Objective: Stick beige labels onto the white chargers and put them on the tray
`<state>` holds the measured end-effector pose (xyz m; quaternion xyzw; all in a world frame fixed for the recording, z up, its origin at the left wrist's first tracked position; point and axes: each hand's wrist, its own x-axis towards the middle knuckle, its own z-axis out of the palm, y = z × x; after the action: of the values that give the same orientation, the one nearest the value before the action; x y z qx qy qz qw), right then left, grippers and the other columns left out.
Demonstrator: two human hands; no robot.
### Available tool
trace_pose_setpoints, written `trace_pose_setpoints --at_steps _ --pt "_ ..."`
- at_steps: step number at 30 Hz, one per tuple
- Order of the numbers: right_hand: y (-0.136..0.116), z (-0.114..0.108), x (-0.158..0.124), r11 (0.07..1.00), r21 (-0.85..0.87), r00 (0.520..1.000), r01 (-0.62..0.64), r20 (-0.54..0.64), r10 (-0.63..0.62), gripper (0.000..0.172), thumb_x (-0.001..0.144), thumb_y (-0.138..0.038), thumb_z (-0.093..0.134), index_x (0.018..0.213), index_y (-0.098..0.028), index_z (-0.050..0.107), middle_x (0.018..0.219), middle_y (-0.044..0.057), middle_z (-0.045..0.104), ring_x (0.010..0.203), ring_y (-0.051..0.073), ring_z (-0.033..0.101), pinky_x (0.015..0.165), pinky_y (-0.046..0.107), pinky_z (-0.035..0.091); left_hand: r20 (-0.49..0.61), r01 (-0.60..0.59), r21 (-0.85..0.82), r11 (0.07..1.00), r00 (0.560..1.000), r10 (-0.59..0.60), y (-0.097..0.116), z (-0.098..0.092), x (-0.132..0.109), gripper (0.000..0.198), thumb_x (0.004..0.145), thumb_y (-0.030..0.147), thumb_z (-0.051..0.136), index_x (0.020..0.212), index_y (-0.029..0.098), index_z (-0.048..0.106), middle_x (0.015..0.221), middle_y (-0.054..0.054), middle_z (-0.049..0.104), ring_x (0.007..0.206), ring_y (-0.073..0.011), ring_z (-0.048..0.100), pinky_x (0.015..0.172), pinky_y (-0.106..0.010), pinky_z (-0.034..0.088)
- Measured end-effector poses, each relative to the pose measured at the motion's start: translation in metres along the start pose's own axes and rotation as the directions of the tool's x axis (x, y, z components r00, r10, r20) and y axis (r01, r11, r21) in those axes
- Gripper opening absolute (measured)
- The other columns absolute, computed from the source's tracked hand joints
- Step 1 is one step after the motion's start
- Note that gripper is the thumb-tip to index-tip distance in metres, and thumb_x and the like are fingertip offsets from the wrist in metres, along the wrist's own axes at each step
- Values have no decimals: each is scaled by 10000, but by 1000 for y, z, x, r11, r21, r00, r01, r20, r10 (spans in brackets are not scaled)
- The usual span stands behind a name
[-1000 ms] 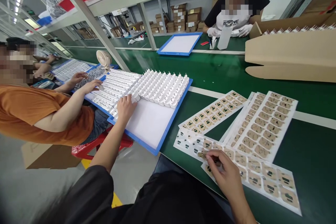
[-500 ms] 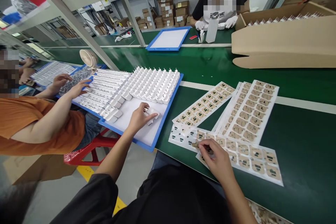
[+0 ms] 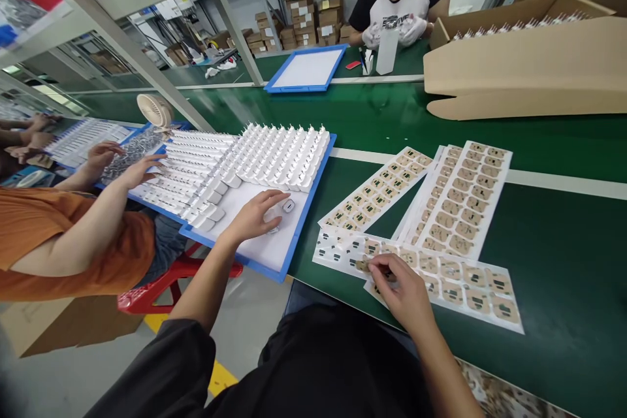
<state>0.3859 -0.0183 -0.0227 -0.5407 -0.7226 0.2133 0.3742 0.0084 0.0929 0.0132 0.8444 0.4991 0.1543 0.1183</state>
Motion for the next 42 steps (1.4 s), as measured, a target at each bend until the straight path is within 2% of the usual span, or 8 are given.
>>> trace_pose_setpoints --at_steps 6,11,15,20,23,30,36,42 --pt "2 1 -2 999 -4 998 42 -54 -42 90 970 -306 628 965 -246 695 920 38 751 785 168 725 679 254 581 -180 137 38 990 975 -128 9 9 13 334 864 161 631 1192 221 620 1254 -117 648 1213 -313 628 990 -463 565" --pt "-2 -1 0 1000 20 996 1 -88 1 116 957 -333 643 937 -241 710 913 67 760 806 204 732 707 304 591 -396 -1 -384 923 904 -163 49 10 -6 319 908 237 654 1145 249 440 1290 -121 684 1316 -281 609 1085 -480 513" --pt "-31 -3 1 979 200 997 -40 -61 53 108 951 -335 658 915 -248 710 872 69 751 823 218 720 731 336 590 -438 -210 -656 725 888 -139 100 38 -19 411 884 274 725 1122 263 391 1195 -106 689 1126 -226 703 929 -381 580" --pt "-77 2 4 832 547 992 92 20 -123 50 943 -228 664 941 -272 688 837 24 741 801 193 701 779 365 574 -390 -160 -663 731 907 -156 148 77 -13 485 832 295 790 1255 245 557 1130 -86 608 1060 -229 653 900 -368 566" --pt "-81 7 6 843 535 999 49 -6 -54 32 950 -258 661 930 -263 685 853 34 739 831 203 687 806 387 552 -345 -159 -680 715 931 -121 164 87 -9 425 851 257 746 1241 241 578 1115 -86 598 1064 -239 646 903 -376 565" --pt "-60 8 0 837 532 991 -124 16 136 155 946 -391 672 901 -243 691 831 33 701 814 192 652 758 338 525 -124 -73 -748 660 992 -30 171 97 -10 431 903 268 676 1299 242 508 1202 -104 683 1024 -232 707 893 -369 584" --pt "-60 0 1 775 617 981 -141 -20 194 167 927 -397 698 871 -241 688 817 27 686 784 180 641 735 329 528 -90 -161 -760 630 986 143 168 84 -11 667 988 339 584 1589 273 305 1457 -157 540 1332 -283 569 1102 -447 506" --pt "-72 -14 -1 739 654 974 -163 -11 224 176 910 -402 723 864 -237 684 815 32 684 775 180 655 711 321 553 -245 -270 -662 699 959 139 163 72 -18 567 1008 351 586 1555 355 437 1292 -99 645 1177 -239 647 1004 -381 558"
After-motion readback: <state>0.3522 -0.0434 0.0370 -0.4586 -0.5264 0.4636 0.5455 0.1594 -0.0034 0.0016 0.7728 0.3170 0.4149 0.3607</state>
